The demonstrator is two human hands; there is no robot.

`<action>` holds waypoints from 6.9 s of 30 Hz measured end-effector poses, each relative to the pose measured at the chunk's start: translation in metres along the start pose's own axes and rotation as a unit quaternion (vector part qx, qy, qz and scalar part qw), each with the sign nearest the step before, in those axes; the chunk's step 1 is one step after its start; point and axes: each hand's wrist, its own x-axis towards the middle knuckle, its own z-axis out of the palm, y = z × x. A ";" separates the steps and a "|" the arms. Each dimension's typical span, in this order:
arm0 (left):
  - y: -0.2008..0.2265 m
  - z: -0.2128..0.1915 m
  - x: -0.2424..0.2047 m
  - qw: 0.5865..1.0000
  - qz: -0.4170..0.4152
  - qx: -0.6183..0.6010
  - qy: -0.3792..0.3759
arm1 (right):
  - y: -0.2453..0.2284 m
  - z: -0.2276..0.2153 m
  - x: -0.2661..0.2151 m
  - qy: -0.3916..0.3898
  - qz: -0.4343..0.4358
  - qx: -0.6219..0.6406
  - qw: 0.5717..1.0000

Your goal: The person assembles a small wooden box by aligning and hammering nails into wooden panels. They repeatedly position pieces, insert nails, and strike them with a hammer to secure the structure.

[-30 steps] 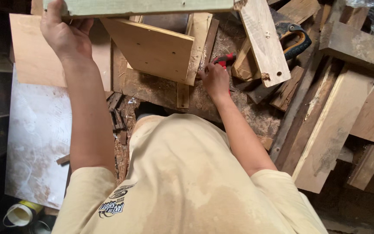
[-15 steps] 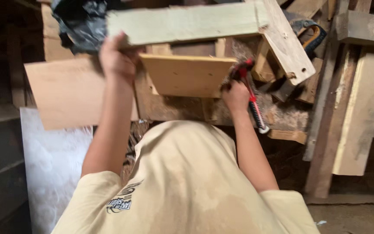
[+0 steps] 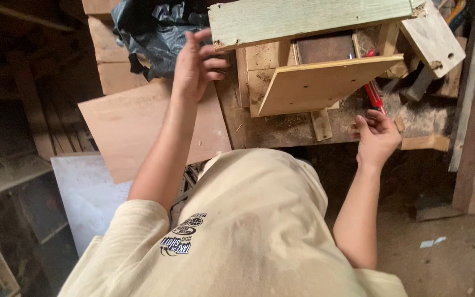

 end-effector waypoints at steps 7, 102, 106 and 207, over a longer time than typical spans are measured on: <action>-0.054 0.012 -0.063 0.968 0.161 0.144 0.124 | -0.045 0.026 -0.047 -0.159 -0.084 0.190 0.965; -0.017 0.177 -0.002 0.994 0.095 -0.005 0.050 | -0.125 0.004 0.085 -0.269 -0.089 0.053 0.958; 0.007 0.173 -0.014 0.931 0.025 0.274 0.240 | -0.113 0.005 0.086 -0.279 0.012 0.106 0.955; -0.009 0.168 0.045 0.904 0.231 0.361 0.014 | -0.264 0.069 0.040 -0.316 -0.406 -0.356 0.780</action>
